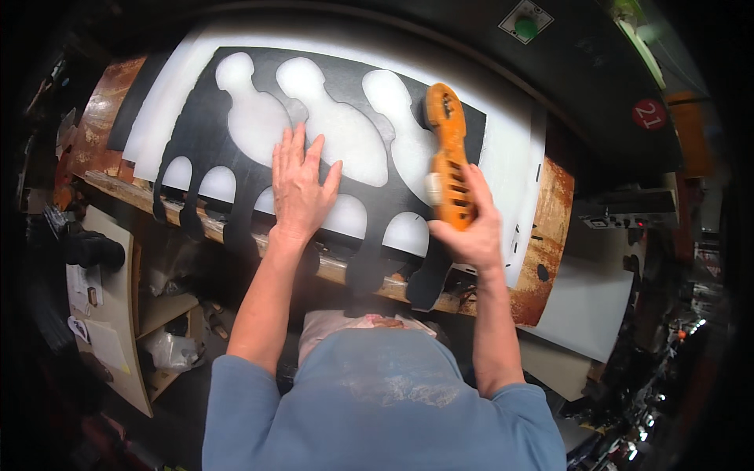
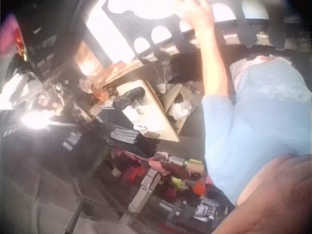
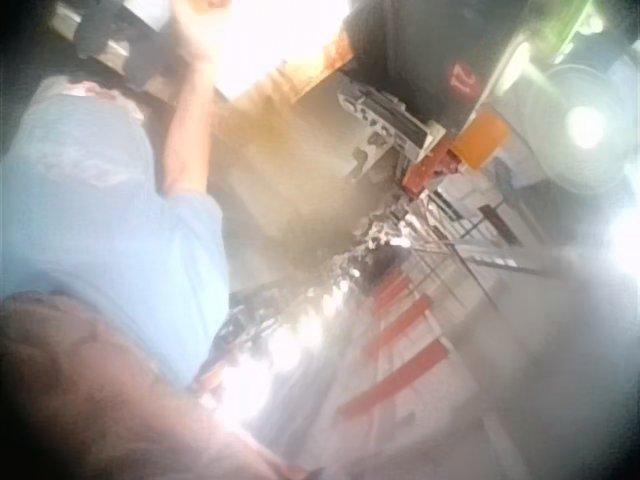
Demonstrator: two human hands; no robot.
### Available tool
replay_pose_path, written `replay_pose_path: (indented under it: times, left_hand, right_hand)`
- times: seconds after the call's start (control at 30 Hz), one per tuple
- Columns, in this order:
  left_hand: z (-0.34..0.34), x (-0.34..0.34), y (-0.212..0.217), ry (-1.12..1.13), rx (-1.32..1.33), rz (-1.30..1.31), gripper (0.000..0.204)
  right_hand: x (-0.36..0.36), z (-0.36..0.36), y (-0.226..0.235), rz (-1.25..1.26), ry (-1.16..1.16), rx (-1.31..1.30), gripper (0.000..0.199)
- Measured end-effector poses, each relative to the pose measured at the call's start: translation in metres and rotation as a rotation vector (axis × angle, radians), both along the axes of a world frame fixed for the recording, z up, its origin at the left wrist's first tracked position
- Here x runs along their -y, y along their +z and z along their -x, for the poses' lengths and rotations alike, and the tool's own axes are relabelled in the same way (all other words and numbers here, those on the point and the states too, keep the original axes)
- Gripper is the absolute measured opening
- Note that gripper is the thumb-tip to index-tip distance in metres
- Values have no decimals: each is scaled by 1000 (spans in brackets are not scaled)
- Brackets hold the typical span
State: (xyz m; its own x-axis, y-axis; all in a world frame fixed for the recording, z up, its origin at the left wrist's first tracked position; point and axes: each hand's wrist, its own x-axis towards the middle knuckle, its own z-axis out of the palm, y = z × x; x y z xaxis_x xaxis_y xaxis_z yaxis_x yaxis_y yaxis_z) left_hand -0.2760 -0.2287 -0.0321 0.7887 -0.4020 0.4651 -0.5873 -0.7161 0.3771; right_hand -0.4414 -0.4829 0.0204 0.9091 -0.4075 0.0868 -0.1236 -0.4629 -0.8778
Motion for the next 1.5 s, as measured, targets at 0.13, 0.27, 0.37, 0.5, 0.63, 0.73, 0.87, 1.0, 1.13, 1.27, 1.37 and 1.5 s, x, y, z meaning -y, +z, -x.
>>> replay_pose_path:
  times: [0.13, 0.27, 0.37, 0.5, 0.63, 0.73, 0.87, 1.0, 1.13, 1.27, 1.37, 1.5]
  left_hand:
    - [5, -8, 9, -55, -38, 2, 52]
    - [9, -17, 8, -120, -26, 48, 48]
    - [-8, -38, 11, -228, -173, 264, 45]
    - [-84, -104, 25, 4, 77, 144, 39]
    - [-171, -165, 18, 444, -47, -133, 55]
    - [-188, -183, -1, 482, 86, -286, 54]
    - [-200, -194, -7, 284, 310, -212, 43]
    - [-235, -221, -3, 346, 20, -152, 62]
    - [-276, -245, -2, 194, -444, 245, 62]
    - [-280, -246, 9, 27, -516, 146, 43]
    - [-260, -224, 29, -111, -608, 359, 39]
    - [-222, -189, 61, -203, -755, 384, 39]
  right_hand:
    - [34, 54, 29, -675, -111, 156, 110]
    - [53, 108, 17, -318, -324, 169, 101]
    - [84, 134, -3, 121, -444, -6, 94]
    - [102, 152, -33, 221, -486, -296, 89]
    - [93, 133, -43, 363, -625, -335, 74]
    - [68, 92, -32, 262, -643, -59, 58]
    - [-1, 32, -21, 111, -445, 17, 48]
    - [-62, 9, -12, 499, -437, -95, 54]
    - [-67, 11, 5, 198, -701, -361, 71]
    - [-81, 15, 10, -235, -788, -449, 84]
    - [-125, 40, 8, -471, -642, -50, 35]
    - [-200, 88, 6, -585, -731, 301, 12]
